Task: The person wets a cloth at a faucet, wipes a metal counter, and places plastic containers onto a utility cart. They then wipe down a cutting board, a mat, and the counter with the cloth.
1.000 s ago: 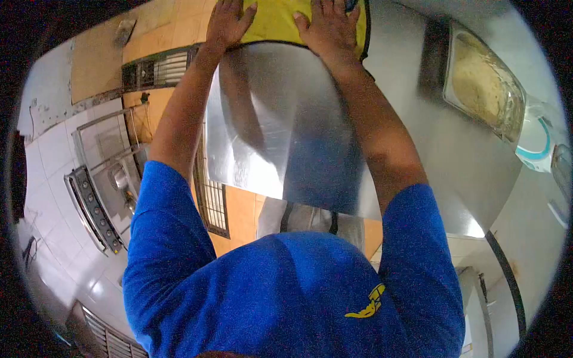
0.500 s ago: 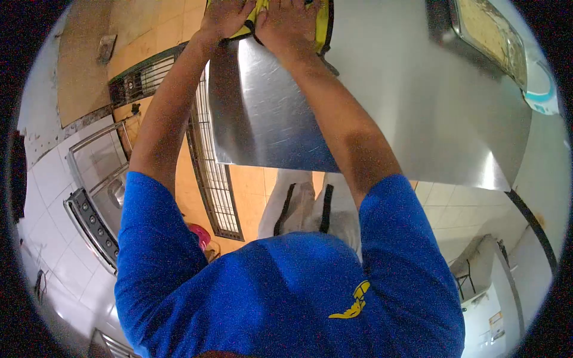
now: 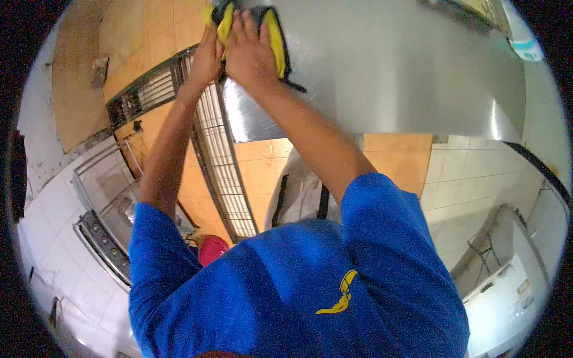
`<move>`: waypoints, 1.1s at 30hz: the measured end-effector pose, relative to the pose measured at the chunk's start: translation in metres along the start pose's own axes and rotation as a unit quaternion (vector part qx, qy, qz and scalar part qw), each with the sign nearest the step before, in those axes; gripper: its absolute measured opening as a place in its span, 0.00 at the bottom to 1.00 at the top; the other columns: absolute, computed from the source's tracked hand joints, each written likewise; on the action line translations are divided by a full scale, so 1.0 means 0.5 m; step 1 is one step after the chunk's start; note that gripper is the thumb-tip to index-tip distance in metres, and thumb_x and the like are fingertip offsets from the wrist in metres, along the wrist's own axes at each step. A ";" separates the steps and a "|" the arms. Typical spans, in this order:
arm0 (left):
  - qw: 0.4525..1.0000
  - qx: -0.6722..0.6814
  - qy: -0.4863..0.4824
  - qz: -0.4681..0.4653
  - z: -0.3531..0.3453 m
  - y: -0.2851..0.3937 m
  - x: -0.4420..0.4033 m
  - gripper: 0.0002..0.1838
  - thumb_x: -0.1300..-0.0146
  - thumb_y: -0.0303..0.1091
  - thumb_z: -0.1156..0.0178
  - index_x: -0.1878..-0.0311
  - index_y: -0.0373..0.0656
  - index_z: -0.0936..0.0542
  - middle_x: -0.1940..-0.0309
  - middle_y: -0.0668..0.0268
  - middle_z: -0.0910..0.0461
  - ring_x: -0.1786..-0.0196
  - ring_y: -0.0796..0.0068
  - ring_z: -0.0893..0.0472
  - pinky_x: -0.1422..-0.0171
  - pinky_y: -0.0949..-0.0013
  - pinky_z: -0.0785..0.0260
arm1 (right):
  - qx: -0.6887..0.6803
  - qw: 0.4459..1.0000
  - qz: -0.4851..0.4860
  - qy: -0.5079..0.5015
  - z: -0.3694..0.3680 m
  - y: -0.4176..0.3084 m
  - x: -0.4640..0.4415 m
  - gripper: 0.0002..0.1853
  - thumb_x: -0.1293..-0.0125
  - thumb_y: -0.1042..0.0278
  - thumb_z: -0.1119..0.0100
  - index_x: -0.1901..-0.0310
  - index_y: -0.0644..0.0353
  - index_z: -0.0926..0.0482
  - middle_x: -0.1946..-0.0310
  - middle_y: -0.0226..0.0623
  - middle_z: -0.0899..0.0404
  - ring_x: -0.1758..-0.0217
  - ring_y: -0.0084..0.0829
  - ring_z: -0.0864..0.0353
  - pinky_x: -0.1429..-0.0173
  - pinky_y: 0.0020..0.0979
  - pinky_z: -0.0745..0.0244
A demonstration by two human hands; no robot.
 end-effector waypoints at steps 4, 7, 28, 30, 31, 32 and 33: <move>0.905 0.279 -0.014 0.321 0.037 -0.096 0.331 0.25 0.29 0.40 0.67 0.34 0.36 0.42 0.43 0.51 0.31 0.41 0.60 0.31 0.39 0.67 0.39 | -0.257 0.941 -0.060 -0.210 -0.055 -0.167 0.148 0.22 0.42 0.68 0.56 0.49 0.74 0.30 0.44 0.51 0.35 0.38 0.46 0.40 0.36 0.50 0.47; 0.927 0.144 -0.028 0.346 0.174 0.006 0.541 0.26 0.28 0.40 0.67 0.33 0.36 0.46 0.35 0.52 0.41 0.35 0.62 0.38 0.34 0.66 0.44 | -0.410 0.819 0.067 -0.396 -0.138 -0.411 0.380 0.22 0.44 0.65 0.51 0.49 0.69 0.31 0.46 0.50 0.34 0.39 0.45 0.39 0.35 0.52 0.50; 0.970 0.074 0.122 0.197 0.063 0.377 -0.139 0.30 0.31 0.45 0.66 0.34 0.32 0.46 0.32 0.49 0.49 0.28 0.53 0.53 0.27 0.59 0.62 | -0.224 0.972 0.046 -0.053 0.283 0.321 -0.027 0.29 0.43 0.42 0.52 0.47 0.55 0.27 0.42 0.49 0.37 0.34 0.50 0.45 0.37 0.69 0.68; 0.982 -0.057 0.144 0.112 -0.061 0.305 -0.200 0.28 0.37 0.29 0.56 0.34 0.32 0.45 0.35 0.45 0.45 0.31 0.45 0.48 0.29 0.54 0.55 | -0.140 0.989 -0.047 0.033 0.240 0.463 -0.059 0.31 0.41 0.42 0.56 0.43 0.56 0.31 0.38 0.52 0.42 0.32 0.49 0.48 0.37 0.69 0.64; 0.985 -0.055 0.144 0.072 -0.102 0.316 -0.243 0.26 0.36 0.31 0.56 0.36 0.32 0.42 0.36 0.43 0.44 0.31 0.44 0.48 0.29 0.53 0.55 | -0.091 0.989 -0.088 0.070 0.219 0.525 -0.064 0.31 0.39 0.43 0.58 0.40 0.56 0.34 0.36 0.53 0.46 0.31 0.49 0.50 0.37 0.68 0.62; 0.987 -0.054 0.145 0.033 -0.142 0.338 -0.284 0.25 0.36 0.32 0.56 0.37 0.31 0.39 0.36 0.42 0.43 0.32 0.42 0.47 0.29 0.53 0.55 | -0.061 0.993 -0.087 0.043 0.200 0.557 -0.081 0.31 0.37 0.44 0.60 0.39 0.57 0.36 0.35 0.52 0.47 0.30 0.48 0.51 0.36 0.66 0.60; 0.996 -0.023 0.091 0.004 -0.193 0.354 -0.332 0.24 0.37 0.31 0.55 0.39 0.31 0.37 0.37 0.43 0.42 0.32 0.43 0.45 0.29 0.52 0.55 | -0.031 0.996 -0.086 0.014 0.180 0.582 -0.097 0.31 0.36 0.45 0.62 0.37 0.58 0.39 0.34 0.52 0.49 0.29 0.47 0.52 0.35 0.64 0.59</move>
Point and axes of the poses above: each hand's wrist, its own x-axis away from the middle knuckle, its own z-axis out of the back of the hand, y = z × x, the point moved 10 cm from there along -x, towards the middle knuckle
